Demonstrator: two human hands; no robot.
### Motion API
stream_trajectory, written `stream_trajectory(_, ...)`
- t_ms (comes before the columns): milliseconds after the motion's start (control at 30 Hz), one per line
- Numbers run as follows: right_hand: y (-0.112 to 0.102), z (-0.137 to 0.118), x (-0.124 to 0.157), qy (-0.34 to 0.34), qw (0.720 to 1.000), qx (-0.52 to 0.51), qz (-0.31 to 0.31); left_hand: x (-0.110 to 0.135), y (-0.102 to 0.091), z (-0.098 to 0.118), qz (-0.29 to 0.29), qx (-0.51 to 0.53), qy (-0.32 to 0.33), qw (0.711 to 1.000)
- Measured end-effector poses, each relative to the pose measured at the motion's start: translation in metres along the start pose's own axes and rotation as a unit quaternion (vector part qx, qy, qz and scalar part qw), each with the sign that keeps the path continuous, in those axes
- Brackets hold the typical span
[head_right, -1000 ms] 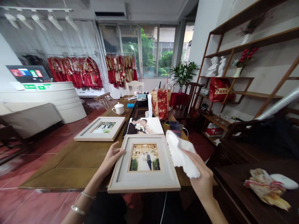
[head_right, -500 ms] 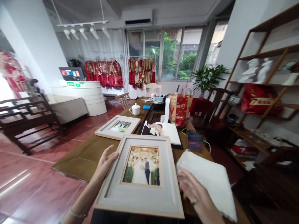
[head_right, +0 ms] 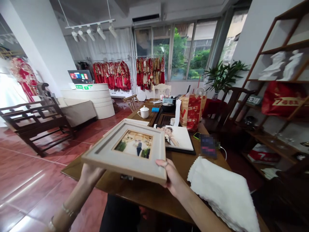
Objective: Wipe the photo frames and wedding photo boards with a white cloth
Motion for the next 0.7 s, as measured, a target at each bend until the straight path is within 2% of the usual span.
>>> stream_trajectory(33, 0.010, -0.004, -0.012, -0.014, 1.000, 0.002, -0.011, 0.004, 0.006, 0.000, -0.023, 0.037, 0.043, 0.998)
stream_trajectory(67, 0.020, -0.008, -0.024, -0.028, 0.999, 0.008, -0.022, 0.007, 0.014, -0.005, -0.046, 0.051, 0.057, 0.996)
stream_trajectory(133, 0.038, -0.016, -0.049, -0.047, 0.998, 0.021, -0.034, 0.004, 0.027, -0.021, -0.068, 0.016, 0.032, 0.997)
stream_trajectory(167, 0.047, -0.019, -0.062, -0.052, 0.997, 0.029, -0.038, -0.002, 0.030, -0.025, -0.051, -0.019, 0.034, 0.998)
stream_trajectory(267, 0.070, -0.025, -0.101, -0.055, 0.995, 0.066, -0.050, -0.035, 0.017, -0.013, 0.068, -0.107, 0.108, 0.986)
stream_trajectory(367, 0.088, -0.028, -0.137, -0.033, 0.990, 0.120, -0.064, -0.075, -0.003, 0.004, 0.123, -0.125, 0.102, 0.979)
stream_trajectory(500, 0.104, -0.033, -0.174, -0.009, 0.976, 0.205, -0.068, -0.113, -0.026, 0.020, 0.144, -0.126, 0.061, 0.980)
stream_trajectory(700, 0.109, -0.039, -0.203, -0.016, 0.941, 0.338, -0.015, -0.138, -0.039, 0.023, 0.162, -0.156, 0.025, 0.974)
Point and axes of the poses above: each hand's wrist, its own x-axis away from the middle knuckle, its own y-axis out of the palm, z = x × y, the point moved 7 cm from there along -x, towards the middle knuckle, and after that the axes turned 3 degrees about -z, right-handed, at the moved point
